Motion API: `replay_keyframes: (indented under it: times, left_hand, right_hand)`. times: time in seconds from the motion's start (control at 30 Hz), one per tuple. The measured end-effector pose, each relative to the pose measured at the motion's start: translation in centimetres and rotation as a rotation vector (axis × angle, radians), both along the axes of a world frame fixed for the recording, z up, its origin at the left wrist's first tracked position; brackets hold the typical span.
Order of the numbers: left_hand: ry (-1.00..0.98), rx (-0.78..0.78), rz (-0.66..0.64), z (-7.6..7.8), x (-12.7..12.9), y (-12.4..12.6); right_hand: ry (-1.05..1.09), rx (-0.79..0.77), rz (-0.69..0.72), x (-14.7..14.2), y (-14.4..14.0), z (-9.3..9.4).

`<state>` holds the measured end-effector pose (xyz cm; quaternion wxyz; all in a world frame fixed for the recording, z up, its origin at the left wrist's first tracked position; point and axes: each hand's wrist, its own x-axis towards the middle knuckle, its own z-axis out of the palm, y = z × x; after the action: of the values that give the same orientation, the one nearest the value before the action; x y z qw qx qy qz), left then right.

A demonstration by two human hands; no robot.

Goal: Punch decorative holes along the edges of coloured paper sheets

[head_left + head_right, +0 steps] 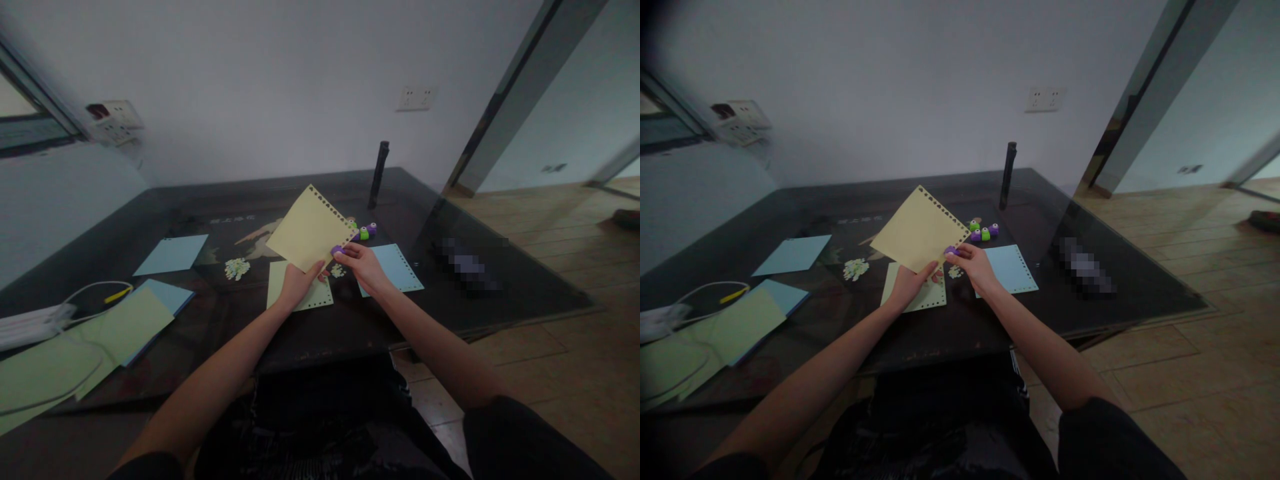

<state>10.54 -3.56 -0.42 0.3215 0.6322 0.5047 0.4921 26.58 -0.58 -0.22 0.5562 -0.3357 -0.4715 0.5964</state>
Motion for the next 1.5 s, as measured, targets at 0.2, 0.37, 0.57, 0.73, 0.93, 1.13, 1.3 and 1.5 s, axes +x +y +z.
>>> replay_keyframes:
  times: [0.2, 0.37, 0.57, 0.73, 0.93, 1.13, 1.3, 1.5]
  left_hand:
    - [0.007, 0.018, 0.004, 0.0, -0.2, 0.1]
    - [-0.014, 0.014, 0.04, -0.3, -0.4, 0.4]
    - [-0.053, -0.053, 0.062, 0.0, -0.6, 0.4]
    - [-0.066, -0.065, 0.054, 0.5, -0.5, 0.2]
    - [-0.084, -0.069, 0.066, 0.3, -0.6, 0.3]
    - [-0.074, -0.077, 0.069, -0.2, -0.7, 0.6]
    - [-0.084, -0.079, 0.069, -0.1, -0.7, 0.5]
    - [-0.069, -0.079, 0.073, 0.0, -0.7, 0.4]
  right_hand:
    - [0.016, -0.03, 0.008, 0.1, 0.3, -0.3]
    - [0.015, -0.047, 0.01, 0.2, 0.3, -0.3]
    - [-0.006, -0.051, 0.042, 0.8, 0.5, 0.0]
    - [-0.006, -0.08, 0.076, 1.7, 1.0, 0.2]
    - [-0.033, -0.149, 0.081, 2.2, 1.4, 0.2]
    - [-0.188, -0.149, 0.06, 2.3, 1.6, 0.0]
    - [-0.659, 0.15, -0.112, 2.2, 1.9, -0.3]
    - [-1.042, 0.302, -0.148, 2.4, 2.2, -1.0]
